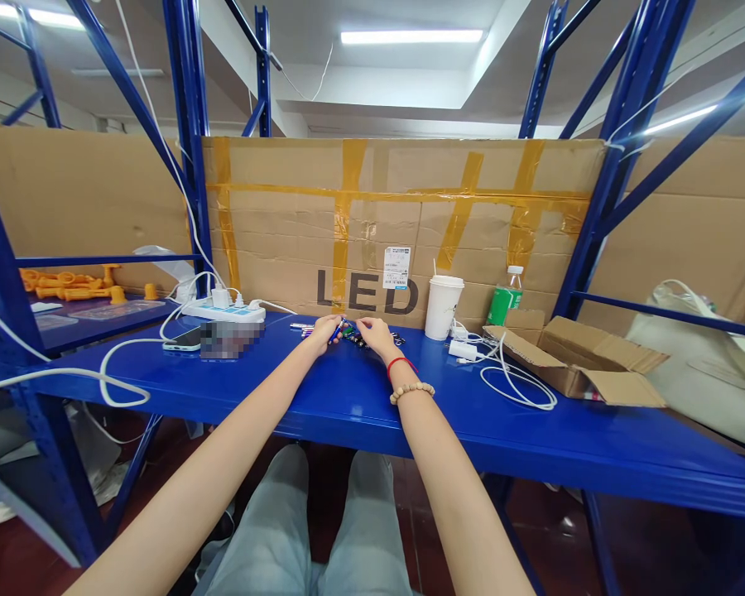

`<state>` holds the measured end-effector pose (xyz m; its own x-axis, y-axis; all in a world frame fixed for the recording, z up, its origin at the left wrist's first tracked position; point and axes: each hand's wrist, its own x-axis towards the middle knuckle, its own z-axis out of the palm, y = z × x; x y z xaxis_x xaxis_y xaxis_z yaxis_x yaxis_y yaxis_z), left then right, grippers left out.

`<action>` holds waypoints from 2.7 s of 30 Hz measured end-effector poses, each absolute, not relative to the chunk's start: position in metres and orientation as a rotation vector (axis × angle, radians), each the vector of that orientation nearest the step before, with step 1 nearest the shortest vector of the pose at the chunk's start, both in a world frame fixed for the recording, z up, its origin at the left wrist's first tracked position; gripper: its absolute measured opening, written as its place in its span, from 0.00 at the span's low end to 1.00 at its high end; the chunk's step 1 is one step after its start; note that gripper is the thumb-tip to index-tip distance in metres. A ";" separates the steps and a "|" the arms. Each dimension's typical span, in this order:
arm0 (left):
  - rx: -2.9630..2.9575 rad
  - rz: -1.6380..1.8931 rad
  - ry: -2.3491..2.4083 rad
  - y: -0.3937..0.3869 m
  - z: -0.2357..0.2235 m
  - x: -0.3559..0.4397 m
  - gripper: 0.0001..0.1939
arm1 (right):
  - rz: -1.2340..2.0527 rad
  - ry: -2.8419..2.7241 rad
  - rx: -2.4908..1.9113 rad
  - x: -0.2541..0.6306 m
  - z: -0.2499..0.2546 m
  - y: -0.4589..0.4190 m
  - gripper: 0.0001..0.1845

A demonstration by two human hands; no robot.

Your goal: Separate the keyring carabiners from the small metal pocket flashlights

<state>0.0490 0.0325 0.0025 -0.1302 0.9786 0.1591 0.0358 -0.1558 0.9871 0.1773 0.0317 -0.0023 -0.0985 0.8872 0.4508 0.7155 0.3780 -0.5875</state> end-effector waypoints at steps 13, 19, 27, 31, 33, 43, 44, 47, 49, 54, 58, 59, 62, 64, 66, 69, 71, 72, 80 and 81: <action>1.388 1.359 1.336 0.031 -0.001 0.050 0.16 | 0.406 -1.840 -1.085 0.173 -0.002 0.035 0.15; 1.468 1.353 1.416 0.033 -0.003 0.048 0.16 | 0.521 -1.736 -1.034 0.170 -0.001 0.036 0.14; 1.506 1.357 1.622 0.041 -0.005 0.042 0.18 | 0.498 -1.857 -0.910 0.172 -0.004 0.040 0.20; 1.540 1.319 1.727 0.035 -0.002 0.041 0.19 | 0.451 -1.901 -0.947 0.171 -0.002 0.037 0.17; 1.563 1.290 1.781 0.029 0.001 0.040 0.20 | 0.435 -1.919 -0.975 0.171 -0.001 0.034 0.15; 1.751 1.076 1.959 0.009 0.011 0.042 0.27 | 0.423 -1.877 -1.044 0.169 -0.001 0.031 0.15; 1.753 1.068 1.977 0.008 0.011 0.042 0.27 | 0.434 -1.877 -1.042 0.168 -0.001 0.031 0.15; 1.745 1.076 2.053 0.007 0.011 0.041 0.24 | 0.429 -1.948 -1.040 0.165 -0.003 0.031 0.16; 1.727 1.084 2.096 0.007 0.011 0.039 0.23 | 0.409 -2.022 -1.051 0.163 -0.003 0.029 0.15; 1.823 1.000 2.155 0.010 0.010 0.036 0.24 | 0.268 -2.180 -1.095 0.162 0.001 0.023 0.14; 2.047 0.868 2.123 0.011 0.010 0.035 0.23 | 0.218 -2.282 -1.122 0.164 0.004 0.017 0.11; 2.094 0.837 2.109 0.012 0.009 0.035 0.23 | 0.223 -2.293 -1.129 0.164 0.004 0.017 0.11; 2.178 0.786 2.069 0.013 0.009 0.035 0.23 | 0.301 -2.296 -1.110 0.163 0.002 0.017 0.11; 2.206 0.785 2.045 0.013 0.008 0.036 0.24 | 0.371 -2.274 -1.089 0.162 0.001 0.018 0.11; 2.233 0.780 2.023 0.012 0.009 0.036 0.24 | 0.448 -2.255 -1.087 0.162 0.000 0.018 0.10; 2.245 0.765 2.018 0.009 0.010 0.037 0.23 | 0.552 -2.243 -1.087 0.162 0.000 0.019 0.08; 2.230 0.769 2.032 0.007 0.011 0.038 0.23 | 0.577 -2.236 -1.087 0.162 0.000 0.020 0.08; 2.224 0.771 2.038 0.006 0.011 0.038 0.23 | 0.577 -2.234 -1.086 0.162 0.000 0.020 0.08; 2.200 0.785 2.062 0.008 0.011 0.038 0.24 | 0.599 -2.230 -1.049 0.162 -0.001 0.023 0.10; 2.190 0.787 2.073 0.008 0.011 0.038 0.24 | 0.599 -2.230 -1.039 0.162 -0.001 0.023 0.10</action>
<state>0.0376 0.0082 0.0113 -0.0125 0.9409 0.3385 0.9284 -0.1148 0.3534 0.1618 0.0232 -0.0006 -0.5134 0.7930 0.3281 0.5220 0.5920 -0.6140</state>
